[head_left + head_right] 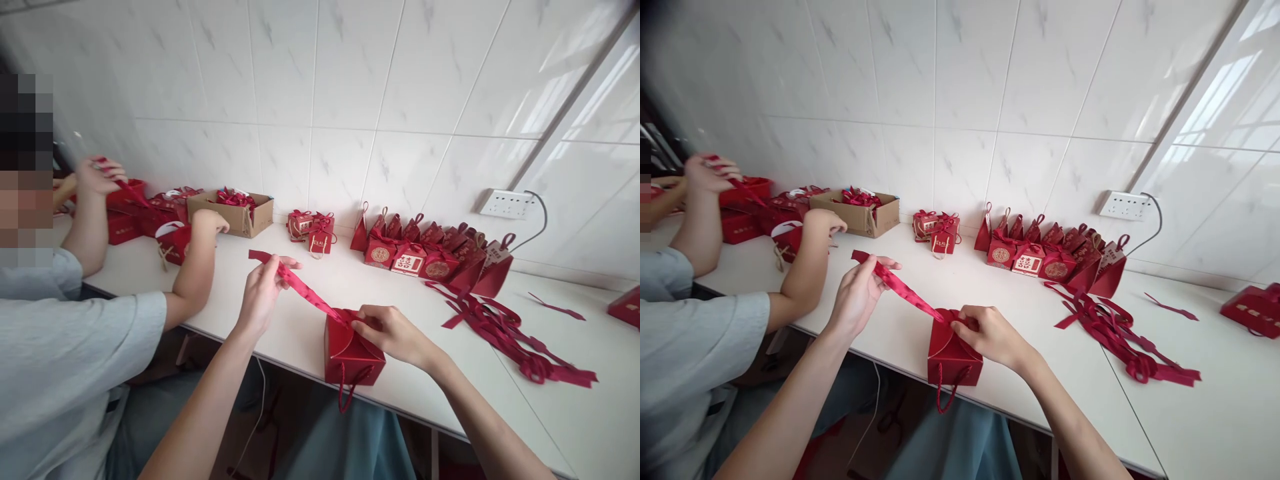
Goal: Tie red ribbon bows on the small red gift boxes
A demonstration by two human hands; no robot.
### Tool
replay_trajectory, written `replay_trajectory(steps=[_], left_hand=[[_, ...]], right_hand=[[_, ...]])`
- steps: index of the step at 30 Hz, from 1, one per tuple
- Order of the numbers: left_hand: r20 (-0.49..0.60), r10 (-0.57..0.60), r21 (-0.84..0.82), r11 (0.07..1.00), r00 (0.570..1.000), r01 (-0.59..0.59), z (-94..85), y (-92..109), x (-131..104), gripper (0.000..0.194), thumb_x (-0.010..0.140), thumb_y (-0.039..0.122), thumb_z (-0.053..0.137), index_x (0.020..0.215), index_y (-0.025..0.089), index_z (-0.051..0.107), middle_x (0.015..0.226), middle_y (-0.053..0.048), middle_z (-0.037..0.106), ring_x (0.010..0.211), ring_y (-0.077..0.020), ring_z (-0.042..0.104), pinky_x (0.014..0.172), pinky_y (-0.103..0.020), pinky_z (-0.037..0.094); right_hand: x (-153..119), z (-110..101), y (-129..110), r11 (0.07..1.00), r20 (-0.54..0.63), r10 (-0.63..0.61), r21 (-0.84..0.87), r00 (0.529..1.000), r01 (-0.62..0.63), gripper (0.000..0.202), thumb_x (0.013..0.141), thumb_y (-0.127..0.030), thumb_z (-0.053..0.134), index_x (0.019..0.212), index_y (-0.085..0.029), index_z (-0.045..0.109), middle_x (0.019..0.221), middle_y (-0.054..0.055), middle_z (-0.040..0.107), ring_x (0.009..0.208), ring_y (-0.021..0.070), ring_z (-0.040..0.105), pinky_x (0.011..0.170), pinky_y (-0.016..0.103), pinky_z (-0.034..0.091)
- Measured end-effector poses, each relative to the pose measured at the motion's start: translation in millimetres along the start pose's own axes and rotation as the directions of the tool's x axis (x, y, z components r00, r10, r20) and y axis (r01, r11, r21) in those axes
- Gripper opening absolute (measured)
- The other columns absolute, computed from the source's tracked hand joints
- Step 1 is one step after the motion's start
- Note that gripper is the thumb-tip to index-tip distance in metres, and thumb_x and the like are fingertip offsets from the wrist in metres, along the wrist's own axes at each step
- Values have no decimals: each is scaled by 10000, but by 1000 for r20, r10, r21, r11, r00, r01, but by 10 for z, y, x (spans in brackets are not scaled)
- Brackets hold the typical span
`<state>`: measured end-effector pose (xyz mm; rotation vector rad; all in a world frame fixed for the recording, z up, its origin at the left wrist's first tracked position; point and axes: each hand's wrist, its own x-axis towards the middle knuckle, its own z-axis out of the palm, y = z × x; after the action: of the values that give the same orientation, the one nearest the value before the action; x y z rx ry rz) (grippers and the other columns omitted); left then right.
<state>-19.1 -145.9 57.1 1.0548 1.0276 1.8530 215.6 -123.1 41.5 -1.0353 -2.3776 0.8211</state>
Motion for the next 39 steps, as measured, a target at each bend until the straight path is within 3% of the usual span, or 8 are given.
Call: replay_trajectory(steps=[7,12,17,22,27,39], left_hand=[[85,69,150,985,994,-82,-69,90,36,359,817,466,560,914,155,714,925,-91,662,751,-142,547,655,-245,439],[106,94,159,981,990,-110,0,142,72,371,806,465,584,987,168,715,779,-42,595,654,-107,488,639,-240,431],[150,114,147,980,982,-136,104,197,98,394,811,463,581,1031,161,707,617,12,456,618,-103,433,620,-241,415],[178,117,145,979,977,-144,220,266,100,389,811,448,587,1055,167,698,609,22,452,613,-99,437,665,-251,422],[164,123,126,982,979,-144,284,306,90,354,781,430,630,1013,175,709,626,22,500,604,-87,436,659,-240,427],[146,69,13,997,987,-72,257,256,60,326,769,428,649,973,186,728,755,-21,558,707,-108,511,656,-232,476]], right_hand=[[23,-91,34,960,21,27,279,999,-32,384,844,-506,479,634,-185,498,622,-14,452,591,130,387,555,261,320],[24,-125,-10,894,38,-33,448,999,12,393,821,-517,543,623,-179,516,718,16,494,678,157,452,640,281,364],[11,-120,42,772,83,-37,635,996,-24,323,825,-460,584,668,-180,547,724,8,499,712,162,467,685,285,368],[28,-79,120,564,-21,-3,826,1000,19,272,760,-457,665,775,-187,632,887,59,595,851,212,525,803,333,399],[86,-97,67,575,-151,-18,807,988,134,258,803,-424,637,692,-193,606,700,23,541,675,161,483,663,300,426],[102,-206,-113,542,-225,-77,808,971,230,226,822,-408,634,735,-201,608,707,16,580,643,155,558,649,319,475]])
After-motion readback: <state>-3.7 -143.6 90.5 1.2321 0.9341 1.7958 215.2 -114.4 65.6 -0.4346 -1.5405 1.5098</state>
